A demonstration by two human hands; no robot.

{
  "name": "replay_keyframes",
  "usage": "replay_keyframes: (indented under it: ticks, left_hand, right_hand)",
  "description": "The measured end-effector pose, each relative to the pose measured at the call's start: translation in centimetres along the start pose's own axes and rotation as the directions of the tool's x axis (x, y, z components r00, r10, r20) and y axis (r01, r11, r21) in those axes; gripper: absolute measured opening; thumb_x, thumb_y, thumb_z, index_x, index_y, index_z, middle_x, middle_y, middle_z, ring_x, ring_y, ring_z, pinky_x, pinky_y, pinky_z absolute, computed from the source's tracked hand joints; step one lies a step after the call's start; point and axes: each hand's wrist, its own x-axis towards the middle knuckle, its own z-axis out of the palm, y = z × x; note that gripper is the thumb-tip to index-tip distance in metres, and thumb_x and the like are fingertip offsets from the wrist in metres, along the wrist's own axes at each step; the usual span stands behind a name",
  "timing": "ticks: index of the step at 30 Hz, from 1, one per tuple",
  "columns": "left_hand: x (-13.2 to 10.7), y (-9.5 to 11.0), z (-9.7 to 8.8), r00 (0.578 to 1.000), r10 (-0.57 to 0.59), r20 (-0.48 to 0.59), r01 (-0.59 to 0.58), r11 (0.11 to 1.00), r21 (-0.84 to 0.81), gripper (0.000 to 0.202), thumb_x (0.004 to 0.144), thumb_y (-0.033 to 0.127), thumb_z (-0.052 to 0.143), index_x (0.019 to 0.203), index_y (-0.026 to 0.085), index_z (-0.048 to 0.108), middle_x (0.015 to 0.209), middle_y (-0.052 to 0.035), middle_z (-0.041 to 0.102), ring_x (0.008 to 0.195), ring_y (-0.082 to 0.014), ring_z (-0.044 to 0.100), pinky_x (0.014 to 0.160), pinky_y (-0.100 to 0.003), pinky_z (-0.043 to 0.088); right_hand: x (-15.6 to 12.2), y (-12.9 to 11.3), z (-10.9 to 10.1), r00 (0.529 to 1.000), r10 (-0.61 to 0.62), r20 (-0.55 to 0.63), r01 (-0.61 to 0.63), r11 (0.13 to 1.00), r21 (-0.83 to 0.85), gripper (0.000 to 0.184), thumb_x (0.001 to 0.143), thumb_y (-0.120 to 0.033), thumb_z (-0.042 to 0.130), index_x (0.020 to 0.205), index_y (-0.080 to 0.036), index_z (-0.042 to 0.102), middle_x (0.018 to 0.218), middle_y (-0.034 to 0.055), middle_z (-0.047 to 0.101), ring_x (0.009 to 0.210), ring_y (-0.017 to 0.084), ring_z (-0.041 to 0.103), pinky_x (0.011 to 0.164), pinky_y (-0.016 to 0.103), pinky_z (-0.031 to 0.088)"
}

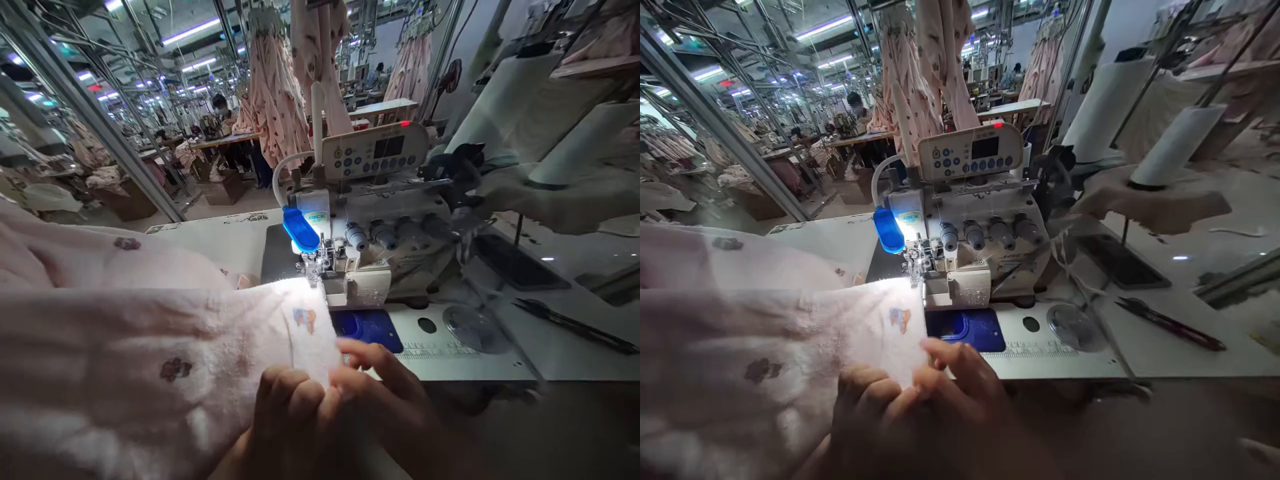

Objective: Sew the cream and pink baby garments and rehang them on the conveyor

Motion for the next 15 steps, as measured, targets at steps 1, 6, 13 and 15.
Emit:
replay_keyframes:
  ticks: [1, 6, 13, 15]
  left_hand:
    - [0.4, -0.4, 0.0, 1.000, -0.020, 0.005, 0.020, 0.999, -0.041, 0.009, 0.084, 0.019, 0.049, 0.085, 0.016, 0.058, 0.072, -0.0040, 0.054, 0.079, -0.0168, 0.053, 0.081, -0.035, 0.040]
    - [2.5, -3.3, -0.6, 0.942, -0.102, 0.320, 0.069, 0.991, 0.113, 0.050, 0.091, 0.038, 0.035, 0.129, 0.006, 0.038, 0.128, -0.0167, 0.048, 0.126, -0.0260, 0.037, 0.104, -0.044, 0.035]
    - [3.8, -5.7, 0.5, 0.917, -0.137, 0.375, 0.079, 0.983, 0.165, 0.045, 0.088, 0.026, 0.042, 0.131, 0.012, 0.040, 0.136, -0.0090, 0.045, 0.128, -0.0198, 0.037, 0.105, -0.042, 0.039]
    - [3.8, -5.8, 0.5, 0.919, -0.135, 0.371, 0.081, 0.984, 0.158, 0.045, 0.089, 0.029, 0.041, 0.130, 0.011, 0.041, 0.134, -0.0111, 0.046, 0.127, -0.0208, 0.040, 0.103, -0.044, 0.042]
  right_hand:
    - [0.2, 0.3, -0.1, 0.997, -0.060, 0.046, 0.060, 0.998, 0.004, 0.020, 0.095, -0.020, 0.040, 0.095, -0.024, 0.060, 0.098, 0.0023, 0.063, 0.078, 0.014, 0.058, 0.074, 0.026, 0.046]
    - [0.4, 1.0, -0.5, 0.988, -0.134, 0.082, 0.137, 0.990, -0.035, 0.018, 0.095, -0.014, 0.040, 0.091, -0.020, 0.056, 0.087, 0.0019, 0.065, 0.074, 0.014, 0.058, 0.071, 0.027, 0.040]
    - [1.1, 1.8, 0.4, 0.993, -0.121, -0.003, 0.120, 0.990, -0.078, 0.024, 0.097, -0.016, 0.034, 0.088, -0.020, 0.057, 0.084, 0.0015, 0.065, 0.072, 0.013, 0.058, 0.069, 0.026, 0.040]
    - [1.4, 2.2, 0.9, 0.986, -0.163, -0.019, 0.160, 0.981, -0.111, 0.019, 0.094, -0.015, 0.039, 0.089, -0.020, 0.057, 0.086, 0.0021, 0.066, 0.070, 0.013, 0.058, 0.065, 0.027, 0.039]
